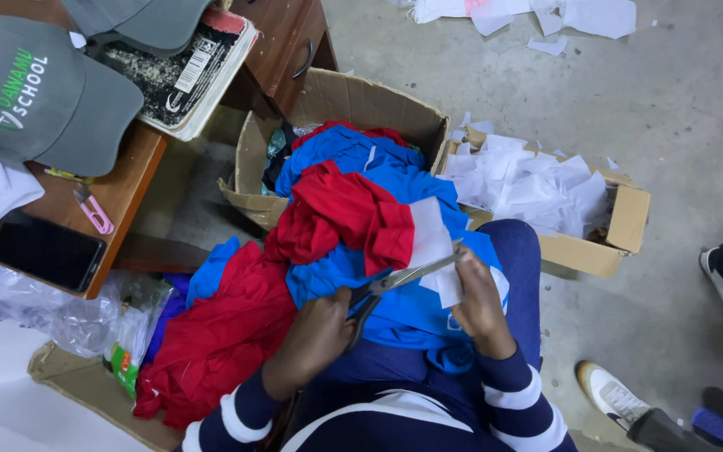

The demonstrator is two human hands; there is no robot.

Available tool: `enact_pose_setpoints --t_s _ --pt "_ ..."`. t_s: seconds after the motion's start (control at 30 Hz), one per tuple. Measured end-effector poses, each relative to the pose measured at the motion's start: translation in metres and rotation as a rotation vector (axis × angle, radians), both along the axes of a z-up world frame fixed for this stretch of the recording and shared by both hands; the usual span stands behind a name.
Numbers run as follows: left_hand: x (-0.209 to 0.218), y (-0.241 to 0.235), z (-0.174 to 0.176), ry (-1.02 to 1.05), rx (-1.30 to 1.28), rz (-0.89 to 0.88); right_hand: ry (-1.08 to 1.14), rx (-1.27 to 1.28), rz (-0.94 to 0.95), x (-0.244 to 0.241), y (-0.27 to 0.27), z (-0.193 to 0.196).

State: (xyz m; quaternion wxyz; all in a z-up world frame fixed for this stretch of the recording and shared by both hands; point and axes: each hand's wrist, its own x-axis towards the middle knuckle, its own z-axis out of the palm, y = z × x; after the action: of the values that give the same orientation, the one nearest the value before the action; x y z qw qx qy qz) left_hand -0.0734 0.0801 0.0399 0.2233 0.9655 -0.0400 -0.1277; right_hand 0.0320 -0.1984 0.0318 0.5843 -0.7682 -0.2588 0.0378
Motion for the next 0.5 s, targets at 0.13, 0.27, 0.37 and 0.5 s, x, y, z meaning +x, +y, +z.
enact_pose_setpoints --t_s 0.13,0.27,0.37,0.5 --pt "-0.005 0.013 0.02 0.032 0.07 0.038 0.735 0.754 0.058 0.008 0.014 -0.012" --pt "-0.016 0.022 0.018 0.079 0.169 -0.031 0.846 0.455 0.01 0.007 0.024 0.001" --pt "-0.023 0.031 0.035 0.242 0.074 -0.017 0.861 0.398 -0.029 0.003 0.028 0.017" --pt "-0.052 0.049 0.005 0.373 -0.167 -0.058 0.767 0.392 -0.224 -0.001 0.026 0.035"
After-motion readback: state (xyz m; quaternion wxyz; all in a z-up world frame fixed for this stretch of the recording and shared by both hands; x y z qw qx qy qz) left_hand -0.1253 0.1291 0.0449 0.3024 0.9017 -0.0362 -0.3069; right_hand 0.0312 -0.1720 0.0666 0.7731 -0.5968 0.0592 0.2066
